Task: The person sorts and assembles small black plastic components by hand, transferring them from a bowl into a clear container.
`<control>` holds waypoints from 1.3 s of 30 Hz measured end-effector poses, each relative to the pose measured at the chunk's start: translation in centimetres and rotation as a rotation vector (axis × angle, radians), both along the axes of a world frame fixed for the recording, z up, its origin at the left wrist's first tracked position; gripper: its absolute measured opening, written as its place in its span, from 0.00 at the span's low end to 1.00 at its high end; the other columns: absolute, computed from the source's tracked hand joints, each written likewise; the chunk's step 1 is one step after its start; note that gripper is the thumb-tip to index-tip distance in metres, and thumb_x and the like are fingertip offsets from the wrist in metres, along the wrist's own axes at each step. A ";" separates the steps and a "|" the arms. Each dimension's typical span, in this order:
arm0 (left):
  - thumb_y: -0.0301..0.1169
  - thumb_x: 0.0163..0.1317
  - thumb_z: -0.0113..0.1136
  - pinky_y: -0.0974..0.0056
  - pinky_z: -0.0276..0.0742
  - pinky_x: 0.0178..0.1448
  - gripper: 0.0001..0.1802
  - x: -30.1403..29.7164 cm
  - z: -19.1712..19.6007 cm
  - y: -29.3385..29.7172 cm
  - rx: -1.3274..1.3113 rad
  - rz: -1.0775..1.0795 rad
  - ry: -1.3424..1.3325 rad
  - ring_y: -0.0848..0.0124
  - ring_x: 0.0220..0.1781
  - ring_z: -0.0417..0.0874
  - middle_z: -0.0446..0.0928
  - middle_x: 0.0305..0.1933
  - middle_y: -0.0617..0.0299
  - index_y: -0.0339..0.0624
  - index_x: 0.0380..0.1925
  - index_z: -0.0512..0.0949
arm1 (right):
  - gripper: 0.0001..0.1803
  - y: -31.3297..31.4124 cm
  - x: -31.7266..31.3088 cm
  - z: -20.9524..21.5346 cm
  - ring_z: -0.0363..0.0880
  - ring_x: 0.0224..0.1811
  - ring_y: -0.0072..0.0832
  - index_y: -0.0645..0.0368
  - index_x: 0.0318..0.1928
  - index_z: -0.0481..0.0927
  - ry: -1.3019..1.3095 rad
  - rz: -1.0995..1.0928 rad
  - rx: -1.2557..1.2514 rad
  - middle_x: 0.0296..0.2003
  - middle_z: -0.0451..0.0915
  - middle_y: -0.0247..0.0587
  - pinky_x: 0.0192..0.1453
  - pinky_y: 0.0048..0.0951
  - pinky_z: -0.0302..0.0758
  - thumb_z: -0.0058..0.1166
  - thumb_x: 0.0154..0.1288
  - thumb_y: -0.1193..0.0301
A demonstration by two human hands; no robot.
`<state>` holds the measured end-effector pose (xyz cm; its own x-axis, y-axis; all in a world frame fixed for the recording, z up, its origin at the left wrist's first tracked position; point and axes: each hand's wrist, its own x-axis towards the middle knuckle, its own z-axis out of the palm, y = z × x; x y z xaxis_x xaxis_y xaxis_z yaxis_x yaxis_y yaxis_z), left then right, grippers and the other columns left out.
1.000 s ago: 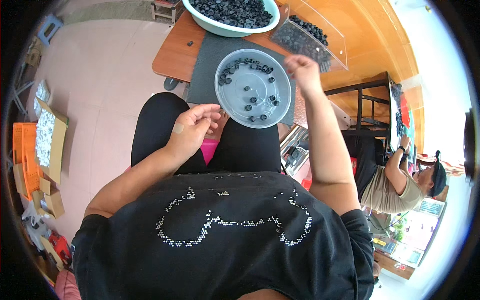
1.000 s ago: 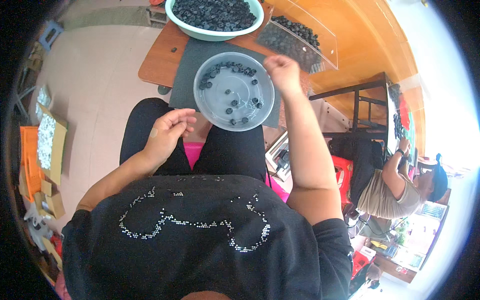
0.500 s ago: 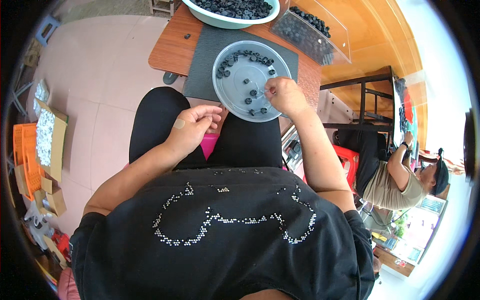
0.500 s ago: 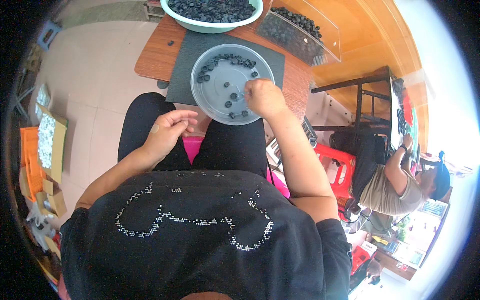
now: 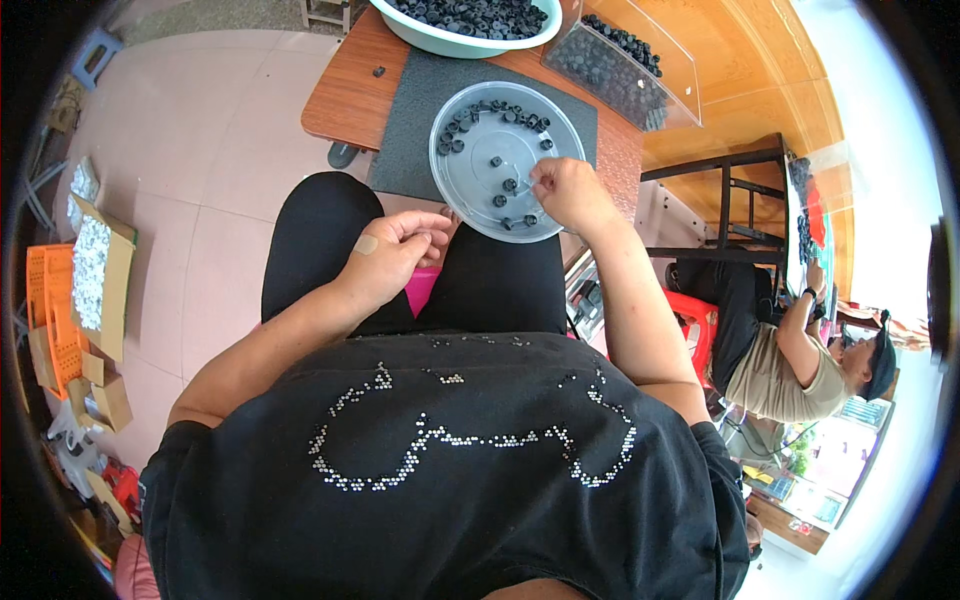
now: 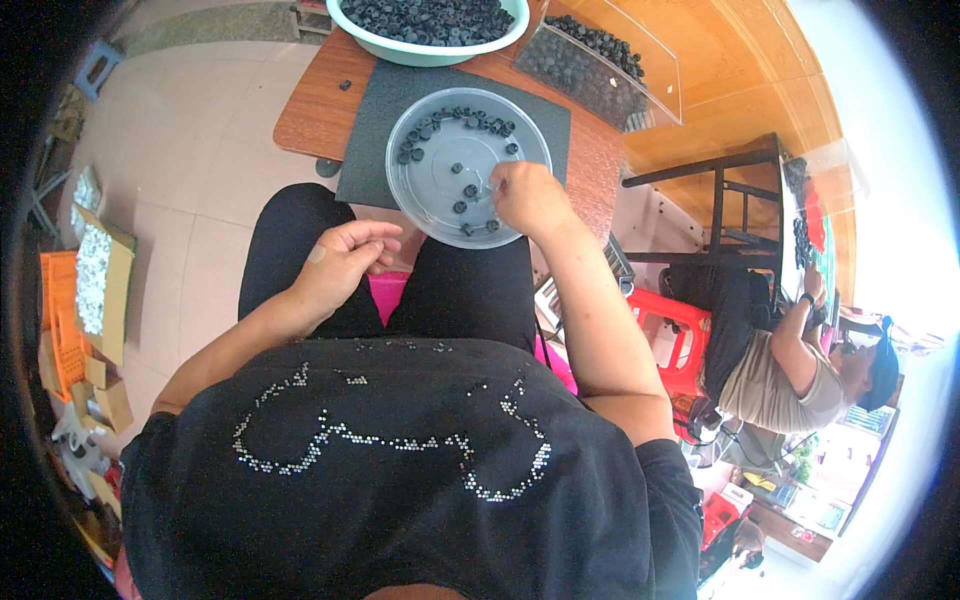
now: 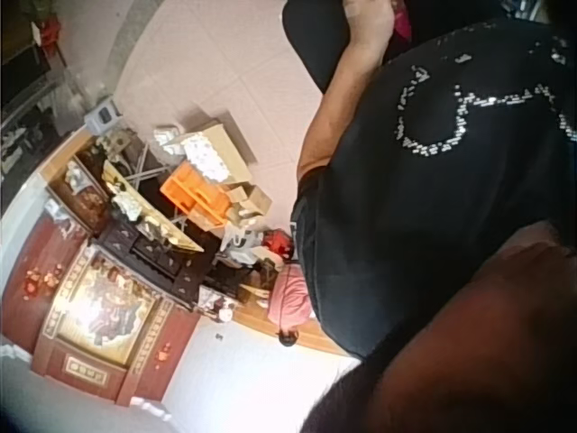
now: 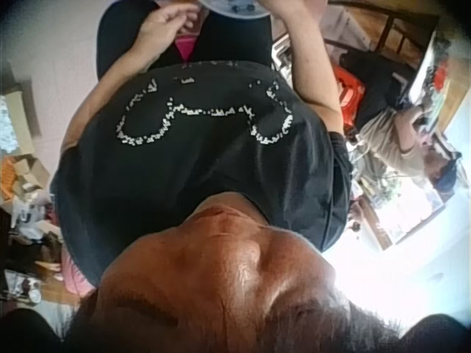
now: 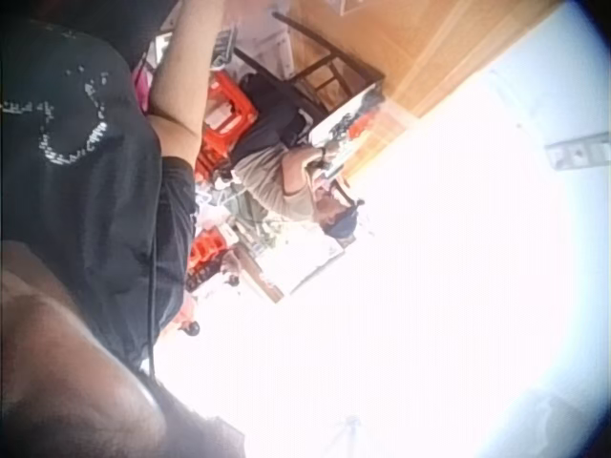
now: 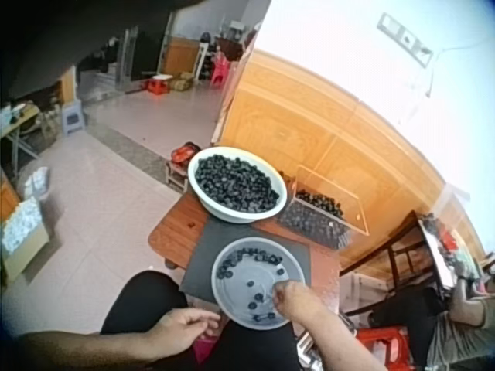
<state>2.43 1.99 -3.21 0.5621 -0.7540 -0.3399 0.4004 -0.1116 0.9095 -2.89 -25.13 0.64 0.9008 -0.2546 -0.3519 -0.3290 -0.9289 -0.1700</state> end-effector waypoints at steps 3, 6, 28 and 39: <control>0.22 0.65 0.44 0.70 0.75 0.47 0.16 0.0 -0.1 0.0 0.015 -0.035 -0.007 0.75 0.40 0.77 0.78 0.43 0.59 0.35 0.51 0.75 | 0.14 -0.3 1.3 -1.5 0.80 0.41 0.46 0.59 0.43 0.81 -0.454 0.010 0.078 0.38 0.81 0.51 0.49 0.38 0.76 0.58 0.54 0.74; 0.23 0.65 0.44 0.70 0.74 0.48 0.17 0.1 -0.4 -0.1 0.028 -0.055 -0.015 0.75 0.42 0.77 0.78 0.44 0.60 0.36 0.52 0.74 | 0.20 -0.2 3.8 -2.3 0.76 0.48 0.47 0.58 0.50 0.77 -0.617 0.102 0.005 0.45 0.78 0.52 0.54 0.38 0.73 0.59 0.55 0.72; 0.24 0.64 0.45 0.70 0.74 0.46 0.17 0.4 -1.9 -0.3 0.045 -0.001 0.007 0.75 0.41 0.77 0.78 0.44 0.58 0.36 0.52 0.74 | 0.05 0.8 1.8 -2.7 0.80 0.31 0.37 0.63 0.29 0.78 -0.687 -0.133 0.254 0.27 0.79 0.46 0.37 0.32 0.75 0.62 0.52 0.76; 0.24 0.64 0.46 0.69 0.75 0.47 0.16 0.2 -1.3 -0.1 0.046 -0.028 0.039 0.75 0.38 0.76 0.78 0.43 0.59 0.36 0.51 0.75 | 0.09 1.0 1.5 -3.8 0.79 0.40 0.45 0.56 0.36 0.81 -0.652 0.006 0.203 0.32 0.80 0.47 0.45 0.38 0.76 0.60 0.51 0.76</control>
